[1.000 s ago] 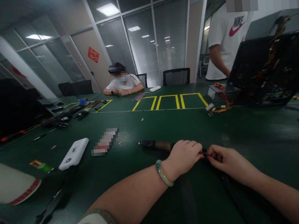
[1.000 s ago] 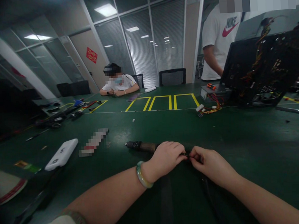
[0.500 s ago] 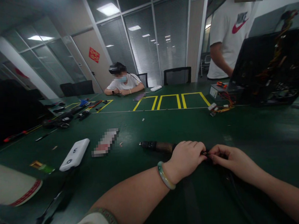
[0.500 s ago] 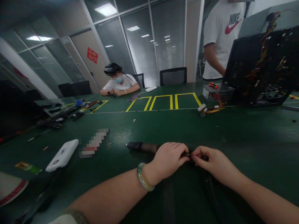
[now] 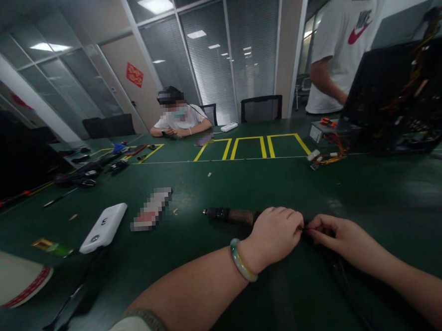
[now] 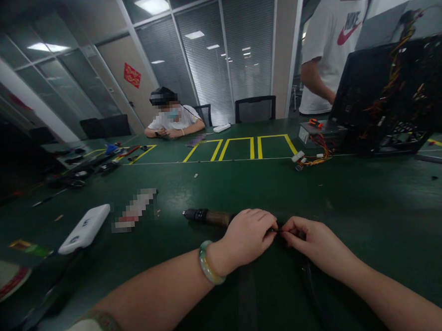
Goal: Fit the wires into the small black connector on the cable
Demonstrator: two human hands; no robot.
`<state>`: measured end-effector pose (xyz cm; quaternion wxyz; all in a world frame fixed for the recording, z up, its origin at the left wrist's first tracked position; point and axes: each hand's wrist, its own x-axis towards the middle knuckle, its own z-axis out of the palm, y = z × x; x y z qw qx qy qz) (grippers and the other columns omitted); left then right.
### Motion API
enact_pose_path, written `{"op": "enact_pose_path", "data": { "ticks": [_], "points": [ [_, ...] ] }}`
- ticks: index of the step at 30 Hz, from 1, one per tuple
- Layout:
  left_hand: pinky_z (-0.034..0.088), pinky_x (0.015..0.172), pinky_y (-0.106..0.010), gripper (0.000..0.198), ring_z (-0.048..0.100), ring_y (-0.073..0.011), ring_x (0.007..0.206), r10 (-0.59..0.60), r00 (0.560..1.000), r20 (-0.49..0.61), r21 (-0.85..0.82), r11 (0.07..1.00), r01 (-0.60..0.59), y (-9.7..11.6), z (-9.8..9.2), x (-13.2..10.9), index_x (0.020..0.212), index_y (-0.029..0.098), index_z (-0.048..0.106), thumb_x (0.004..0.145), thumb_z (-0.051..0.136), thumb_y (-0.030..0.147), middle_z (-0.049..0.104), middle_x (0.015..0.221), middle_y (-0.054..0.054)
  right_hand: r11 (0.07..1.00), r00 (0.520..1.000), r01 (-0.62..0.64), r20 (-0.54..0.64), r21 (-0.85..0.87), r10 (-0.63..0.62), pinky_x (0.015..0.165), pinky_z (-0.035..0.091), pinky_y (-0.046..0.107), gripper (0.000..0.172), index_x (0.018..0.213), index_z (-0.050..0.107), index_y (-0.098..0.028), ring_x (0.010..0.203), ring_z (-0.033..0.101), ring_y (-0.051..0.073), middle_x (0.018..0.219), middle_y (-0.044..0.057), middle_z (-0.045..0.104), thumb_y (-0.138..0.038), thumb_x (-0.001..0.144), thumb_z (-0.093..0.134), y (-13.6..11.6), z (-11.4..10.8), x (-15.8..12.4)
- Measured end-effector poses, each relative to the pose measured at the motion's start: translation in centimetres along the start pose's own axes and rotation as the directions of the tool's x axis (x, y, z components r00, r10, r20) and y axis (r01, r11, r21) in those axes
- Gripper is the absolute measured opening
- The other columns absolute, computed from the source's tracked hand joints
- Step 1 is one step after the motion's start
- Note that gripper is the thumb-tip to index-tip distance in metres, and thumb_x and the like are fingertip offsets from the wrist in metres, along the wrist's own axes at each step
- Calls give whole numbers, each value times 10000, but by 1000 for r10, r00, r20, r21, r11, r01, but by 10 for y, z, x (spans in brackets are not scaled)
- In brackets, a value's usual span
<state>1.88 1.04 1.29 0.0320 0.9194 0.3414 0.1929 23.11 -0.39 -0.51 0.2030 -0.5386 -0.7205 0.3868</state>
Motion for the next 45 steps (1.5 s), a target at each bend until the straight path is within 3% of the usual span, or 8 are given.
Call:
{"op": "enact_pose_path", "data": {
  "ticks": [4,10,17,23,28,36,41,45],
  "points": [
    [277,1135,-420,71,533,-186,1159,11,999,-53,21,1000,-10,0,-1,-1,952,200,600,898,606,247,641,1090,-12,1000,1000,12,-9,-2,-12,648,462,266,197,898,632,-237,743,646,186,794,-2,699,-417,889,552,2,2,1],
    [180,1175,-487,156,497,-229,1238,2,996,-90,25,1000,0,-1,5,-1,997,195,600,870,656,268,635,1150,-34,999,999,33,-29,-7,-33,653,453,258,181,888,624,-230,744,637,176,797,-7,696,-394,894,549,4,3,1],
    [197,1171,-479,59,509,-202,1227,24,997,-68,18,1000,-23,-4,8,0,957,221,617,900,610,210,638,1149,3,999,997,46,-57,22,-44,641,452,251,190,879,614,-222,719,634,165,780,-9,687,-397,906,544,0,4,0],
    [218,1163,-468,104,560,-187,1134,-8,996,-86,6,1000,9,-1,7,-1,994,209,599,892,619,224,649,1065,-5,998,996,55,-68,16,-54,666,453,260,173,890,614,-224,733,634,163,786,-11,683,-370,921,527,-1,3,-1],
    [366,1054,-418,87,600,-169,935,-38,998,-59,-27,999,37,-2,10,0,922,196,585,887,637,256,639,933,6,997,996,65,-72,47,-61,687,454,267,176,878,621,-214,744,625,164,782,-7,677,-367,913,541,0,2,0],
    [445,850,-337,58,580,-172,940,-17,999,-40,-31,999,16,-1,9,0,928,214,600,904,578,165,637,975,9,995,996,73,-51,61,-70,687,451,266,159,873,631,-209,738,621,158,772,-12,672,-347,902,558,-4,0,-1],
    [461,830,-343,116,592,-184,922,-73,994,-86,-59,996,68,-1,12,0,992,194,566,885,608,209,626,969,-7,993,997,59,-47,100,-54,680,461,269,159,883,628,-207,736,628,162,775,-7,677,-354,894,569,-2,1,1],
    [462,862,-355,91,597,-194,950,-67,994,-91,-62,996,62,-1,11,0,929,186,557,875,621,224,625,999,-21,994,997,60,-46,86,-56,706,470,282,159,886,630,-210,750,629,169,785,-1,681,-353,898,563,1,1,1]
  ]
}}
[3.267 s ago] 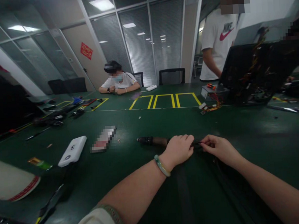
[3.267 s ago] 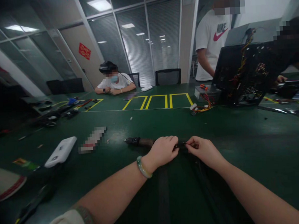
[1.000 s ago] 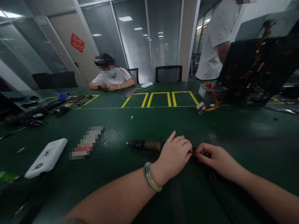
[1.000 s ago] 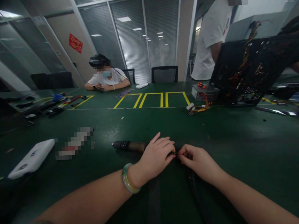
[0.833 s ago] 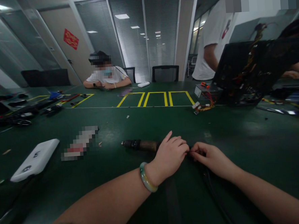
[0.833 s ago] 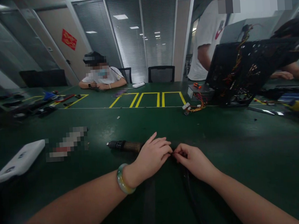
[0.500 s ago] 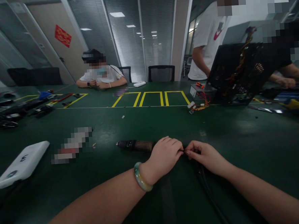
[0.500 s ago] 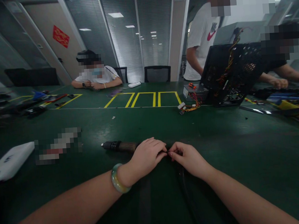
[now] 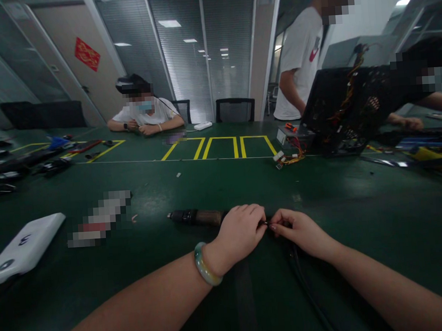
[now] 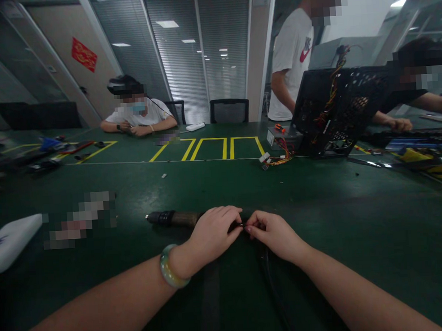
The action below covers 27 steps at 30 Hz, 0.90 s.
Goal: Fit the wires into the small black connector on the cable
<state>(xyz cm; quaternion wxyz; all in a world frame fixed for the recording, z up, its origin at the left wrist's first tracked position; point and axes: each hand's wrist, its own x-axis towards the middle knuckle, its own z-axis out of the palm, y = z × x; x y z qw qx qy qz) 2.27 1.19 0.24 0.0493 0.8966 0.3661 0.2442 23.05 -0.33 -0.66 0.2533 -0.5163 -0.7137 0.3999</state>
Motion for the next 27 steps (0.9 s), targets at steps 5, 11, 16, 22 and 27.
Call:
{"op": "enact_pose_path", "data": {
  "ticks": [5,11,16,22,27],
  "points": [
    [456,887,-361,74,593,-190,1007,41,999,33,-8,999,-40,0,-3,1,909,199,560,869,603,154,630,1095,-8,999,1000,13,1,34,-13,673,458,260,141,889,625,-205,730,622,156,774,-11,671,-334,899,567,0,0,-1],
    [451,953,-406,165,554,-225,1136,6,1000,-8,-48,999,-7,2,-3,-1,998,187,557,845,618,182,569,1271,-63,1000,1000,4,-14,24,-4,655,450,255,135,871,622,-208,721,626,152,763,-16,673,-327,902,567,-2,1,-2],
    [454,959,-406,97,555,-219,1141,11,1000,-6,-36,999,-11,0,-2,-1,923,187,553,849,616,185,548,1312,-53,1000,1000,5,-15,20,-4,660,454,252,134,882,621,-208,728,631,151,776,-14,677,-329,905,566,-1,1,-1],
    [443,985,-408,163,550,-213,1154,32,999,-5,-28,999,-32,1,-1,0,982,204,557,842,600,133,541,1329,-37,1000,999,10,-32,-3,-10,646,448,247,120,868,619,-209,707,628,148,754,-19,678,-311,903,568,0,2,-1],
    [364,1087,-429,153,493,-230,1240,-4,999,-36,-11,1000,4,-1,2,-1,957,186,546,832,635,177,525,1342,-87,1000,999,-10,-47,-1,9,636,451,249,107,871,620,-213,705,636,149,758,-20,688,-306,899,574,-3,2,-1]
  ]
}}
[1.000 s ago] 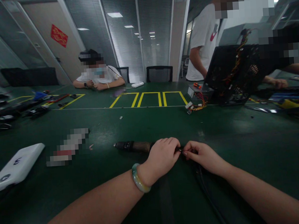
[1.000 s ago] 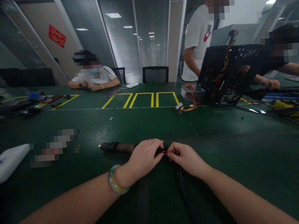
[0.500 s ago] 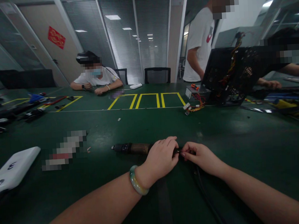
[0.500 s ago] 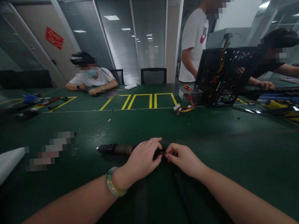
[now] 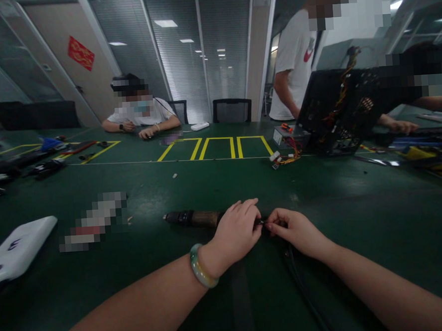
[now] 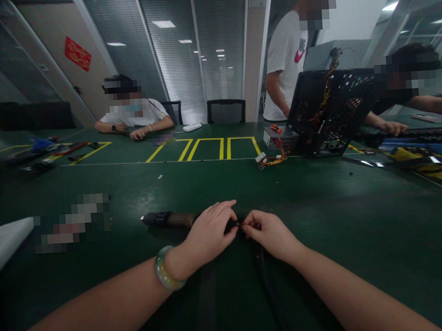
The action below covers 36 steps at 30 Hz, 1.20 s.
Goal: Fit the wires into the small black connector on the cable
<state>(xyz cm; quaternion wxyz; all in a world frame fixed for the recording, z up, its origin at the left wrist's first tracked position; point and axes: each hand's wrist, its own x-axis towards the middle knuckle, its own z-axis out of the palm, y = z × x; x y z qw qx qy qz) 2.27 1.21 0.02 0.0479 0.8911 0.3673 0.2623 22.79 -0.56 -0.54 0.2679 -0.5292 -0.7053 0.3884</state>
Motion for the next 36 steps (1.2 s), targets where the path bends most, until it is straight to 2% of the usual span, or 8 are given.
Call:
{"op": "enact_pose_path", "data": {
  "ticks": [3,6,10,13,17,25,31,36],
  "points": [
    [338,1106,-423,82,501,-194,1230,42,999,29,-14,999,-42,-1,1,0,921,200,550,867,602,168,555,1309,-47,1000,1000,-1,6,16,1,638,457,246,99,867,622,-208,710,643,148,758,-19,690,-297,890,585,-3,-1,0],
    [313,1120,-444,97,526,-179,1198,61,997,43,-10,998,-61,-2,0,1,936,219,559,882,573,139,564,1300,-9,1000,1000,-2,6,10,2,634,458,244,112,872,632,-207,711,648,147,766,-15,694,-303,895,579,-3,-2,0],
    [246,1152,-493,168,506,-213,1233,29,1000,10,10,1000,-30,-1,0,0,1006,205,548,855,602,154,551,1317,-61,1000,1000,-17,-17,9,17,637,461,245,126,873,635,-207,712,654,147,767,-14,699,-317,897,580,-1,0,-1],
    [219,1161,-503,138,491,-232,1251,16,1000,-11,21,1000,-15,0,1,0,952,186,540,842,623,191,563,1296,-98,1000,999,-23,-23,14,23,642,464,244,117,875,636,-206,713,655,146,767,-15,700,-310,893,586,0,1,0],
    [198,1170,-492,67,541,-204,1179,42,999,20,26,999,-42,0,-1,1,894,199,545,861,591,164,590,1258,-48,999,1000,-11,-12,33,11,645,463,242,111,865,633,-203,716,652,145,763,-16,698,-300,892,585,0,1,0],
    [209,1163,-493,90,538,-200,1175,52,998,24,3,999,-52,-1,-1,1,941,204,571,862,594,167,587,1268,-39,999,1000,12,3,48,-12,655,464,242,107,873,632,-203,717,643,142,762,-18,689,-303,892,596,1,0,0],
    [239,1151,-462,63,552,-175,1148,100,993,67,-23,995,-99,-3,-1,2,951,213,589,903,566,180,619,1210,-21,997,998,46,31,63,-48,676,471,242,86,885,637,-214,745,643,141,790,-24,689,-298,885,618,3,-1,0],
    [279,1124,-467,60,578,-176,1082,107,991,82,-36,994,-104,-2,-2,1,952,216,595,923,547,194,646,1114,-13,998,999,22,25,61,-23,688,479,247,106,867,641,-212,764,649,149,813,-18,698,-318,872,636,0,-1,0]
  ]
}}
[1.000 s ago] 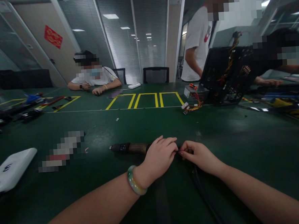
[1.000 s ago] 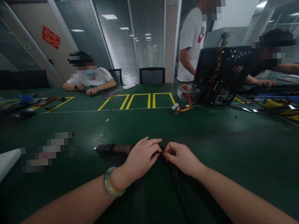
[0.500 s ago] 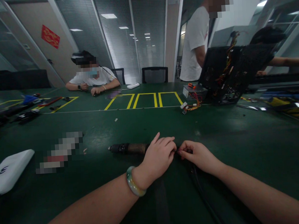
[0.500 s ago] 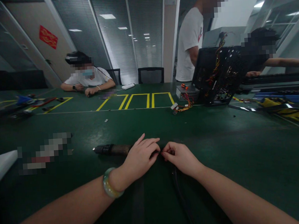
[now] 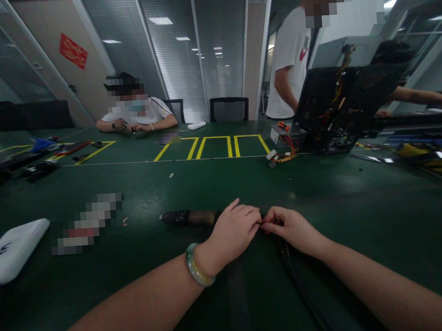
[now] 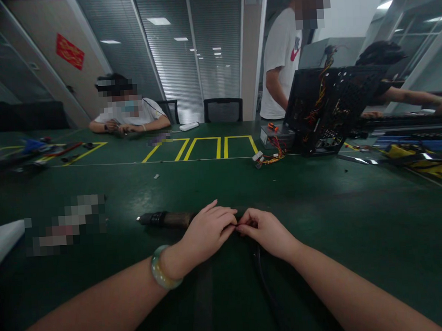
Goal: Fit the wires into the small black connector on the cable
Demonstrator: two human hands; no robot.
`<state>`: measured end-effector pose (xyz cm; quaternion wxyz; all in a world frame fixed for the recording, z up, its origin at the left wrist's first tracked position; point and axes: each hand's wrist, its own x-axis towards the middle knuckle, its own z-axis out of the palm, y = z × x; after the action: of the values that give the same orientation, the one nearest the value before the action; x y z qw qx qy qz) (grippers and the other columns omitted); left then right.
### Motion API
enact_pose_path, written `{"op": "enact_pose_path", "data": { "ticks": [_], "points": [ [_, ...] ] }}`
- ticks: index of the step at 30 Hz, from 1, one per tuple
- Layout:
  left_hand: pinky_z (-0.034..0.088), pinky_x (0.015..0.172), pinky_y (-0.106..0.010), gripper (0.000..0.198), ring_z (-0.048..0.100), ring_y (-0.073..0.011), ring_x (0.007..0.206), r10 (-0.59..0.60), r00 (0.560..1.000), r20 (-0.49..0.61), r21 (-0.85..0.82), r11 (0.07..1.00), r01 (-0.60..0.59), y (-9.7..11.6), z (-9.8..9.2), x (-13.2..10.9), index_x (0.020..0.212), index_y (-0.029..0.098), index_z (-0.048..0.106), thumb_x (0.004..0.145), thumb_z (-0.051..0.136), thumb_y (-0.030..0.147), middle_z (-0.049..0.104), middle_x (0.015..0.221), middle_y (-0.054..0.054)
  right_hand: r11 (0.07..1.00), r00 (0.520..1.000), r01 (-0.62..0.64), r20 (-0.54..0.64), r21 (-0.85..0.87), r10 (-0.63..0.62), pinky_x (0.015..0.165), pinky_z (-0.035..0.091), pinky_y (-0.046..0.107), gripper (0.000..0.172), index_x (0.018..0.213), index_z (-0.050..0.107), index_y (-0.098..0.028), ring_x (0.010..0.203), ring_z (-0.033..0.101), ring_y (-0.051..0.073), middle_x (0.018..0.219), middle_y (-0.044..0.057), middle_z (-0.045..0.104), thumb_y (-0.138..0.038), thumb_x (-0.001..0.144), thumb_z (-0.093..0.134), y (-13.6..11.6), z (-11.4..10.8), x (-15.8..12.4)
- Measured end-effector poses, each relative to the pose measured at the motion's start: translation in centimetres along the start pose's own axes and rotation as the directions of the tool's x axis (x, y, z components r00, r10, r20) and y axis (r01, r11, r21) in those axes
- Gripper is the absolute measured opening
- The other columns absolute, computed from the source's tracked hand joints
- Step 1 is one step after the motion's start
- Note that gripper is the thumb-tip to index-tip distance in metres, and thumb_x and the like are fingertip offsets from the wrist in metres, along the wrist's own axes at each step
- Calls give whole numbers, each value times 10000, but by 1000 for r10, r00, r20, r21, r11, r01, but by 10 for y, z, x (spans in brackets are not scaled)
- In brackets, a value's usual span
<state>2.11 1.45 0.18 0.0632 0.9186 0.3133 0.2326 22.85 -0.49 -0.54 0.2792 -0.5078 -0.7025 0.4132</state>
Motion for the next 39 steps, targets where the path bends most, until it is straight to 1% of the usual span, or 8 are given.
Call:
{"op": "enact_pose_path", "data": {
  "ticks": [4,7,10,12,18,23,28,39],
  "points": [
    [338,1077,-445,61,601,-171,964,-42,999,-18,5,999,42,3,-1,0,933,213,599,923,542,191,650,984,-2,993,999,-36,-40,-108,32,631,460,252,125,899,655,-229,733,632,154,829,-14,703,-341,844,662,-7,0,-3],
    [409,985,-402,35,599,-175,924,-54,998,-20,12,998,54,4,-3,0,925,211,600,913,568,206,641,938,4,980,997,-56,-63,-191,45,588,438,257,130,915,660,-243,695,622,158,800,-16,699,-346,836,665,-13,1,-7],
    [451,853,-360,49,599,-188,908,-57,998,-6,32,998,57,5,-4,0,931,205,606,917,564,226,641,939,-12,984,996,-70,-70,-163,60,613,457,258,109,908,668,-247,718,644,164,810,-10,706,-339,862,633,-14,3,-9],
    [448,818,-354,59,599,-192,904,-64,998,-4,50,997,65,5,-4,0,934,203,608,921,557,229,642,939,-17,988,994,-84,-81,-130,74,638,471,259,117,911,677,-251,753,659,170,842,-8,716,-346,871,622,-12,4,-9],
    [438,818,-355,58,600,-192,901,-78,997,-12,41,996,78,1,-1,2,937,206,610,925,564,238,651,937,-7,989,990,-85,-122,-120,70,653,474,266,133,898,700,-251,790,664,182,862,-5,725,-362,861,636,-6,3,-5],
    [445,822,-362,118,604,-200,928,-93,995,-22,35,995,93,-3,0,4,1007,210,589,909,612,270,653,975,-1,988,989,-85,-129,-127,68,678,478,274,146,920,713,-252,804,662,183,889,-2,731,-363,852,647,-5,2,-3],
    [450,810,-358,117,606,-197,904,-105,994,5,60,993,105,-3,0,4,969,202,579,905,619,292,643,944,-7,986,990,-75,-129,-149,56,657,477,275,157,905,724,-252,779,662,186,883,4,733,-371,855,634,-6,2,-4],
    [457,859,-370,119,605,-204,968,-69,997,-17,51,996,70,-2,0,1,1012,188,573,902,588,230,633,1041,-36,983,992,-43,-128,-176,20,631,455,263,140,856,704,-241,728,654,171,821,-14,723,-351,861,616,-6,0,-3]
  ]
}}
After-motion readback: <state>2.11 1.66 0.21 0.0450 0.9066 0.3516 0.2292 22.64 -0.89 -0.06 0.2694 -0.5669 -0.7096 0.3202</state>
